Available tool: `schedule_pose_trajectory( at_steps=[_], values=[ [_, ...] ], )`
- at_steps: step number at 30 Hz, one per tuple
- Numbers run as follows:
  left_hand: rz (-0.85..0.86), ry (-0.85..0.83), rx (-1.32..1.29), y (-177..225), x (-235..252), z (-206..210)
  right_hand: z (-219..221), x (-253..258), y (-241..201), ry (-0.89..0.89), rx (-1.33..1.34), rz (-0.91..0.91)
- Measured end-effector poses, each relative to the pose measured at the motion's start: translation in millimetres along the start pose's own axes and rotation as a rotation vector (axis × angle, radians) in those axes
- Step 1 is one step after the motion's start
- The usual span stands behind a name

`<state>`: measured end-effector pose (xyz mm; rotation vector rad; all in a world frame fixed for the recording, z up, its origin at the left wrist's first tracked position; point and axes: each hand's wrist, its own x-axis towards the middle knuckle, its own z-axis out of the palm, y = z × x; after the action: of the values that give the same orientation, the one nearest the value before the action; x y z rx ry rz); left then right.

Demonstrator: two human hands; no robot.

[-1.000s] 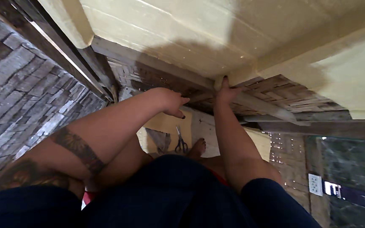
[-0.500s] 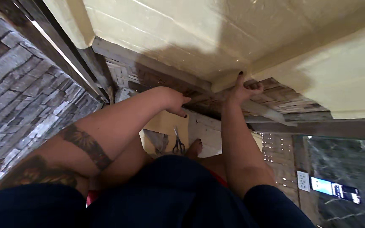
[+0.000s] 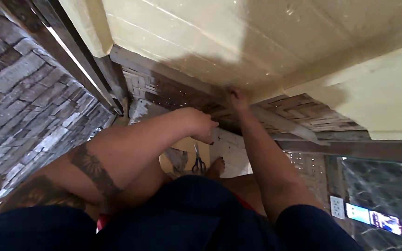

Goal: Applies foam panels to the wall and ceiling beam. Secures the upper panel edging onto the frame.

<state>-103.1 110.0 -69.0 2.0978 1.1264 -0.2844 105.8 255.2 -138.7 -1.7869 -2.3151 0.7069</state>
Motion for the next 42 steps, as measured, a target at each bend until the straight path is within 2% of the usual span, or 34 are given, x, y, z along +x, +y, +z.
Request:
schedule_pose_trajectory(
  at_steps=[5,10,15,17,22,27,31,34,42],
  values=[
    [0.012,0.033,-0.001,-6,-5,0,-5,27,11,-0.052,-0.157,0.009],
    [0.006,0.033,-0.007,-5,-10,-1,-1,21,14,-0.123,-0.237,-0.093],
    [0.006,0.038,-0.004,-4,-12,2,3,19,8,-0.119,-0.259,-0.037],
    [-0.002,0.021,-0.002,-6,-11,1,3,20,3,-0.12,-0.275,-0.043],
    [-0.006,0.032,-0.01,-9,-13,1,7,24,-24,-0.135,-0.233,-0.282],
    [-0.012,0.045,-0.024,-11,-12,-1,21,42,-28,-0.198,-0.162,-0.257],
    [-0.006,0.067,-0.027,-12,-15,1,28,34,-49,-0.19,-0.235,-0.324],
    [-0.007,0.057,-0.023,-9,-17,0,35,36,-68,-0.211,-0.191,-0.34],
    [-0.003,0.079,-0.032,-14,-19,3,47,46,-74,-0.265,-0.255,-0.422]
  ],
)
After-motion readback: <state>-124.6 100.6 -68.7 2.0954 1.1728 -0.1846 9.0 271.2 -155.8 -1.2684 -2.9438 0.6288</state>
